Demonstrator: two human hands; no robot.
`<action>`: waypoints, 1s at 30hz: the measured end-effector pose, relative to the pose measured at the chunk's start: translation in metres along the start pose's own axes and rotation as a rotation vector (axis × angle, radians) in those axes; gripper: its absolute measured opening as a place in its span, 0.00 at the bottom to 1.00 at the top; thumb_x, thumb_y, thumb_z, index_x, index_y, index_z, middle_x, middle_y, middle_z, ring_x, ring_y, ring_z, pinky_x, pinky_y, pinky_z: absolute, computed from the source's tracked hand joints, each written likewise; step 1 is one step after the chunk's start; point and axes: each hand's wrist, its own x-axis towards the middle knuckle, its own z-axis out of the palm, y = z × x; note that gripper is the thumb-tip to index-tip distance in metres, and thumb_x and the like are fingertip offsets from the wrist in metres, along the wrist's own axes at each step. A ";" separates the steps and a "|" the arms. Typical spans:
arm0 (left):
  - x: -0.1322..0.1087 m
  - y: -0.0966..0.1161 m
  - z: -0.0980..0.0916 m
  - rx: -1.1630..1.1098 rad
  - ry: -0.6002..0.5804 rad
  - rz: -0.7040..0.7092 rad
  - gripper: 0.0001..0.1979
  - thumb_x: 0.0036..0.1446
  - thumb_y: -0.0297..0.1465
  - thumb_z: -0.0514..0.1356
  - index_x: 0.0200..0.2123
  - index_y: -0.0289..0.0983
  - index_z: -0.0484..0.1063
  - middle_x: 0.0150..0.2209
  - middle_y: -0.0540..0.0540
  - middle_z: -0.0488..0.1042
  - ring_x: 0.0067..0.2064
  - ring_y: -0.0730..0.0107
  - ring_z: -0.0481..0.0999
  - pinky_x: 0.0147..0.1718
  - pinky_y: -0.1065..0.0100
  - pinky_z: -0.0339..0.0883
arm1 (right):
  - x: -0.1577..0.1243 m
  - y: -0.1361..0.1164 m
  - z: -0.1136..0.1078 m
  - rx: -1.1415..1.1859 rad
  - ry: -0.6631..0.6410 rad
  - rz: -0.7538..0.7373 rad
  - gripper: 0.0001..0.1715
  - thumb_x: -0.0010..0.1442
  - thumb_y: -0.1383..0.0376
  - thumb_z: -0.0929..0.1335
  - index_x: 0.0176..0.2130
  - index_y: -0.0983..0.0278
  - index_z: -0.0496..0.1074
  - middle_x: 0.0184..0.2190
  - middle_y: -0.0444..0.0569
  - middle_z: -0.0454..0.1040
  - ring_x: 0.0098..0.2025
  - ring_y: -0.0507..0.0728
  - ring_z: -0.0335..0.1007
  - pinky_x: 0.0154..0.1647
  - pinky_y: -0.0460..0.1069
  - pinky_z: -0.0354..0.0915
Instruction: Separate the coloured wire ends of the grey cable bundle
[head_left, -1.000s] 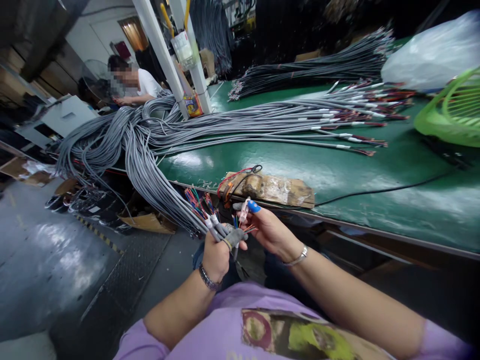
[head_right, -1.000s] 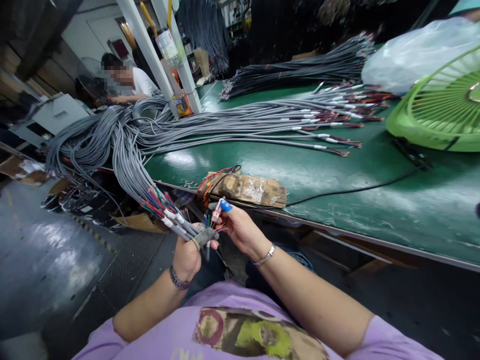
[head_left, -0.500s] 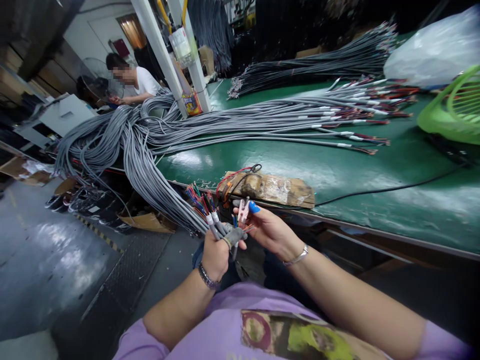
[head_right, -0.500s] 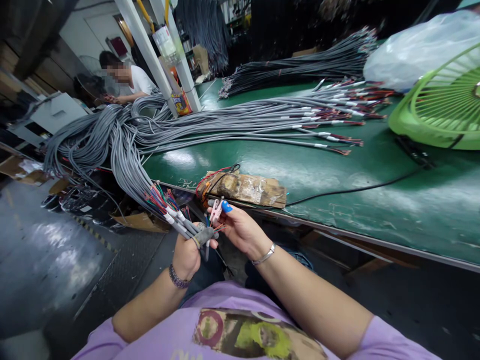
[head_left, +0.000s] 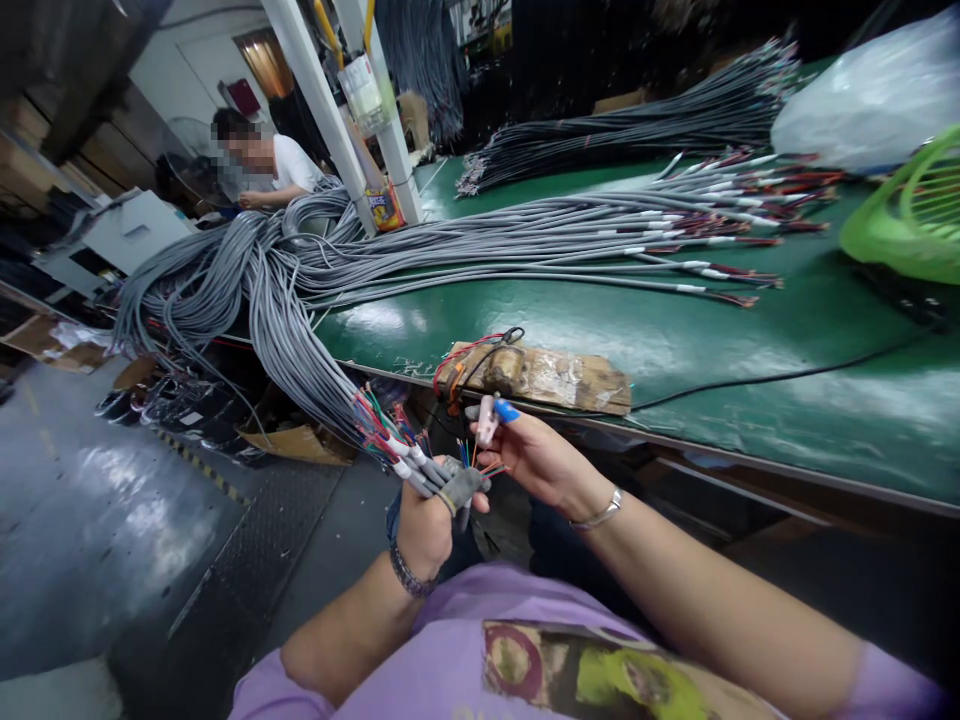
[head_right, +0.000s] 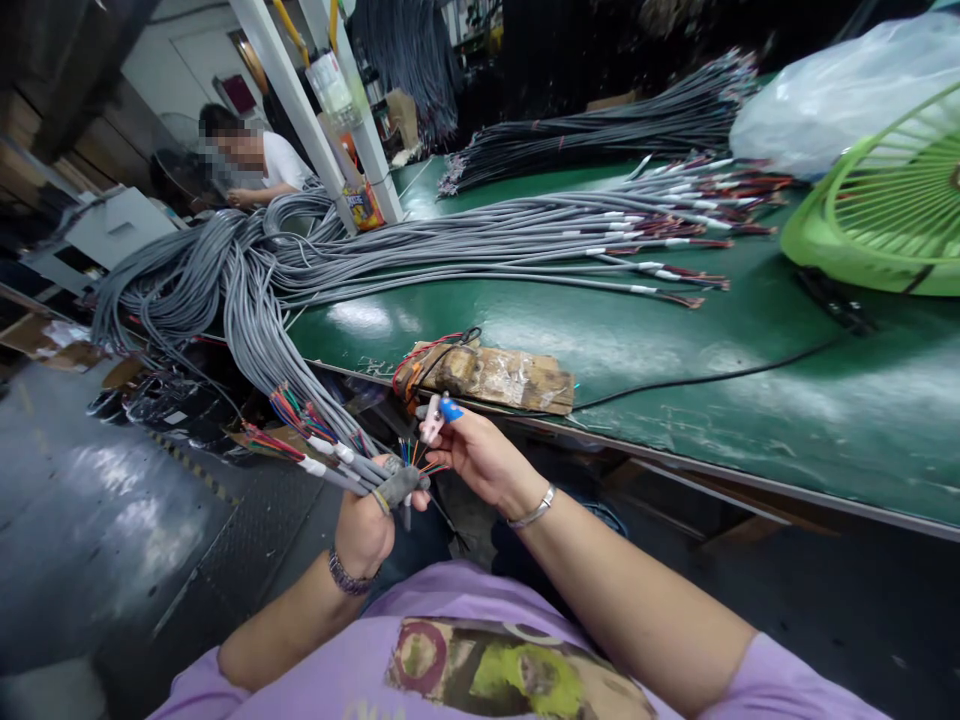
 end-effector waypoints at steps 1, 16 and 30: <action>-0.001 0.000 0.000 -0.014 0.008 0.003 0.13 0.49 0.38 0.66 0.21 0.34 0.73 0.17 0.49 0.73 0.19 0.75 0.67 0.19 0.72 0.57 | 0.000 0.000 0.000 -0.016 0.010 -0.017 0.15 0.53 0.56 0.73 0.35 0.65 0.76 0.29 0.47 0.77 0.28 0.51 0.70 0.29 0.46 0.68; 0.012 -0.006 0.012 -0.073 0.062 0.039 0.11 0.48 0.36 0.66 0.21 0.34 0.73 0.17 0.49 0.73 0.20 0.73 0.70 0.22 0.72 0.61 | 0.010 0.011 -0.002 0.042 -0.032 -0.029 0.24 0.55 0.46 0.69 0.33 0.64 0.75 0.31 0.49 0.78 0.24 0.52 0.67 0.25 0.48 0.66; 0.011 -0.011 0.008 0.007 0.063 0.004 0.12 0.49 0.35 0.66 0.20 0.33 0.73 0.15 0.49 0.72 0.17 0.77 0.63 0.17 0.73 0.52 | 0.015 0.013 0.001 0.177 0.067 0.000 0.21 0.50 0.48 0.73 0.30 0.64 0.75 0.28 0.46 0.77 0.26 0.52 0.69 0.29 0.48 0.66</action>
